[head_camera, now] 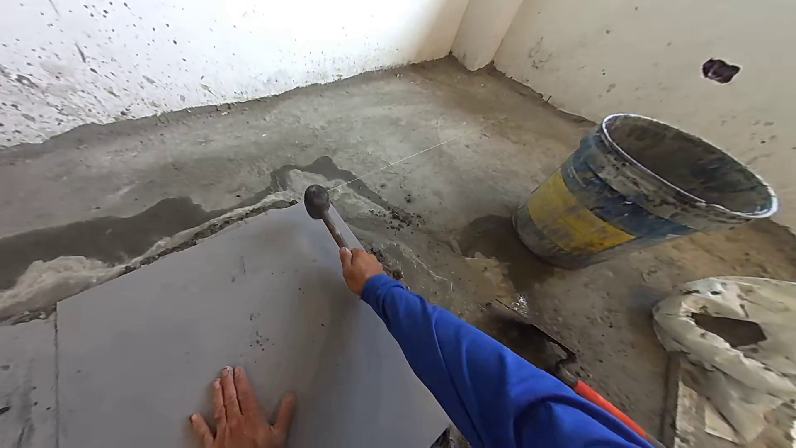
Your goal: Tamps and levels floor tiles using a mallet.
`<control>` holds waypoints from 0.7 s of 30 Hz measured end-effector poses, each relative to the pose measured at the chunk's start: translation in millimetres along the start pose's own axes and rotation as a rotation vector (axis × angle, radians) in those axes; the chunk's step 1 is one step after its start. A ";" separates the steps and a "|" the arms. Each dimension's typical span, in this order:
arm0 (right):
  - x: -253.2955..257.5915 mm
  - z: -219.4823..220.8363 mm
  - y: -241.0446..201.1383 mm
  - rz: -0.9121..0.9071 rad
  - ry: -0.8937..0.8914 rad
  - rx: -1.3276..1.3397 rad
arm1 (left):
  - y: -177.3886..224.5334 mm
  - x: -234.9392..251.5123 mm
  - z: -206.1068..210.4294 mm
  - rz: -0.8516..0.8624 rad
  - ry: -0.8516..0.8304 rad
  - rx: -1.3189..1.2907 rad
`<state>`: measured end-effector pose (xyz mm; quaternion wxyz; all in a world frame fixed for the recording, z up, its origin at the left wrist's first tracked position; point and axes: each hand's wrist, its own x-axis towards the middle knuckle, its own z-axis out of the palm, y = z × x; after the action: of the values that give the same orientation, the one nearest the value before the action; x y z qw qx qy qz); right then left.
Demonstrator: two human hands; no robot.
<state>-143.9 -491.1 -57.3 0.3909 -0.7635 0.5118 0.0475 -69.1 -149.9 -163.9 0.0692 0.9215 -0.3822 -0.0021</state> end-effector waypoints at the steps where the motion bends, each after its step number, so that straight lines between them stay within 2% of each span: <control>1: 6.7 -3.0 -10.0 0.029 -0.034 0.007 | 1.1 0.3 -0.4 -0.004 -0.001 -0.007; 4: 22.6 -0.8 -20.7 0.019 0.028 0.040 | 1.6 2.4 -2.2 -0.011 -0.003 -0.005; 6: 29.5 -2.6 -24.1 0.047 -0.013 0.027 | 2.9 1.0 -0.6 -0.016 0.006 0.001; 9: 29.6 -3.2 -18.8 0.039 0.034 0.063 | 3.5 1.2 -1.7 -0.006 0.015 0.010; 13: 16.9 -4.1 -4.4 0.047 -0.007 0.033 | 1.6 -2.6 -1.4 -0.004 0.006 0.009; 15: 0.7 -0.8 10.6 0.007 -0.003 0.018 | 1.2 -0.8 -0.2 0.000 0.020 0.012; 17: -25.0 3.1 31.6 0.040 -0.048 0.034 | 1.8 -5.9 -0.1 0.006 0.017 0.021; 19: -68.7 10.5 55.8 0.031 -0.015 0.069 | 1.6 -5.3 -1.3 0.021 0.020 0.014; 21: -117.0 20.9 91.4 0.021 -0.068 0.044 | 3.3 -0.7 -3.1 0.008 0.004 0.003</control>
<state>-267.1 -406.0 -66.5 0.4239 -0.7474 0.5072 0.0662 -71.7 -151.3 -160.5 0.0685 0.9200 -0.3860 0.0005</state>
